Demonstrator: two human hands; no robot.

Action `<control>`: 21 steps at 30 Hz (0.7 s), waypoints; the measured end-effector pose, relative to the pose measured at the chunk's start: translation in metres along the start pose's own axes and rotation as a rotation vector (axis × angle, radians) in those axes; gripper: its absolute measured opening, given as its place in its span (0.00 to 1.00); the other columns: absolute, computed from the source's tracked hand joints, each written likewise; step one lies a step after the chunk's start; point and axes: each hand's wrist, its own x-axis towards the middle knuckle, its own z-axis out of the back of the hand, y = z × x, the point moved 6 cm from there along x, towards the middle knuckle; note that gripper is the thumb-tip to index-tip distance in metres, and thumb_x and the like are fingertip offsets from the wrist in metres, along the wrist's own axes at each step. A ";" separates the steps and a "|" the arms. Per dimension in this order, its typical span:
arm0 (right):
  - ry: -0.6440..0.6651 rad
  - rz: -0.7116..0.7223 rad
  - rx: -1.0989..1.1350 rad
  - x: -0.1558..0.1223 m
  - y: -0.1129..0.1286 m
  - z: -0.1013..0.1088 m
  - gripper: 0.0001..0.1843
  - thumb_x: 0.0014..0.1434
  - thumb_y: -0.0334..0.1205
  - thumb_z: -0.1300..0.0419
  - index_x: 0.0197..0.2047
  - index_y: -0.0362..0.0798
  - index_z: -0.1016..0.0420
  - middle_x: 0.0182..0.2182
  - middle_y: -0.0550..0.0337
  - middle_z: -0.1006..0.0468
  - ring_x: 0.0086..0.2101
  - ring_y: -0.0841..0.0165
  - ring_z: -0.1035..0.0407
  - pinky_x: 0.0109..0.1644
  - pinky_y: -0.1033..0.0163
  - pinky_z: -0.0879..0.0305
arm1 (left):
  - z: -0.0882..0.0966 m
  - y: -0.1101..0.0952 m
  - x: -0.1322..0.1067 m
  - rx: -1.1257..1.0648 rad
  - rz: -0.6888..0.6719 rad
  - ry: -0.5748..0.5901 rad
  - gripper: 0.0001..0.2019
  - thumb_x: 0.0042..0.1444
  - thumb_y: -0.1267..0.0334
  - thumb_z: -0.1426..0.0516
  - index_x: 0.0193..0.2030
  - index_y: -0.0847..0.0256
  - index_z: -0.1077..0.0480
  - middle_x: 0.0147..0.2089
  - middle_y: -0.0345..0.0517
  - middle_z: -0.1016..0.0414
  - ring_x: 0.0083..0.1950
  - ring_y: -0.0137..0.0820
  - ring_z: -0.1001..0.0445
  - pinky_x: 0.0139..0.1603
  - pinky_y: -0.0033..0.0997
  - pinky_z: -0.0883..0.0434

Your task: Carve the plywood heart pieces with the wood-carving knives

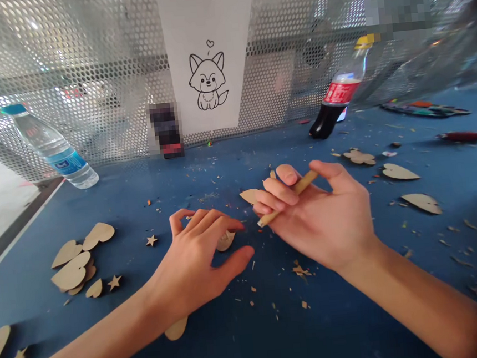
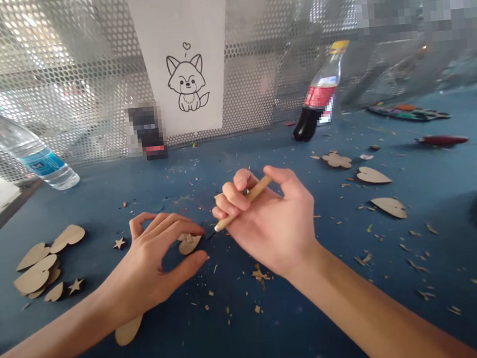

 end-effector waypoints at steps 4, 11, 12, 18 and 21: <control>0.024 -0.020 -0.042 -0.002 -0.004 -0.013 0.22 0.63 0.56 0.51 0.24 0.52 0.38 0.25 0.63 0.50 0.27 0.66 0.48 0.35 0.56 0.39 | -0.003 -0.003 -0.002 -0.062 0.032 0.007 0.05 0.67 0.61 0.44 0.40 0.54 0.29 0.40 0.37 0.23 0.44 0.33 0.27 0.62 0.49 0.46; 0.034 0.204 -0.729 -0.006 0.000 -0.010 0.22 0.68 0.62 0.50 0.37 0.52 0.30 0.32 0.60 0.34 0.34 0.66 0.39 0.40 0.59 0.40 | 0.006 0.008 0.000 -0.173 0.175 -0.060 0.08 0.69 0.62 0.50 0.39 0.57 0.33 0.36 0.37 0.25 0.40 0.32 0.28 0.57 0.51 0.44; 0.046 0.210 -0.832 -0.008 -0.003 -0.010 0.20 0.69 0.59 0.49 0.39 0.52 0.30 0.32 0.61 0.34 0.34 0.67 0.39 0.39 0.60 0.41 | 0.007 0.011 0.001 -0.178 0.196 -0.071 0.08 0.69 0.61 0.51 0.38 0.57 0.34 0.36 0.37 0.25 0.40 0.33 0.29 0.56 0.51 0.43; 0.068 0.164 -0.847 -0.008 -0.015 -0.010 0.19 0.72 0.55 0.53 0.40 0.51 0.32 0.26 0.64 0.34 0.29 0.68 0.40 0.35 0.60 0.43 | 0.011 0.019 0.003 -0.147 0.226 -0.082 0.09 0.68 0.60 0.51 0.40 0.55 0.32 0.32 0.37 0.27 0.34 0.33 0.32 0.52 0.52 0.38; 0.070 0.146 -0.737 -0.005 -0.018 -0.007 0.18 0.72 0.55 0.51 0.40 0.51 0.31 0.28 0.64 0.33 0.30 0.69 0.39 0.36 0.60 0.41 | 0.009 0.019 0.002 -0.143 0.218 -0.063 0.10 0.69 0.60 0.52 0.40 0.56 0.32 0.34 0.38 0.27 0.37 0.35 0.31 0.52 0.51 0.38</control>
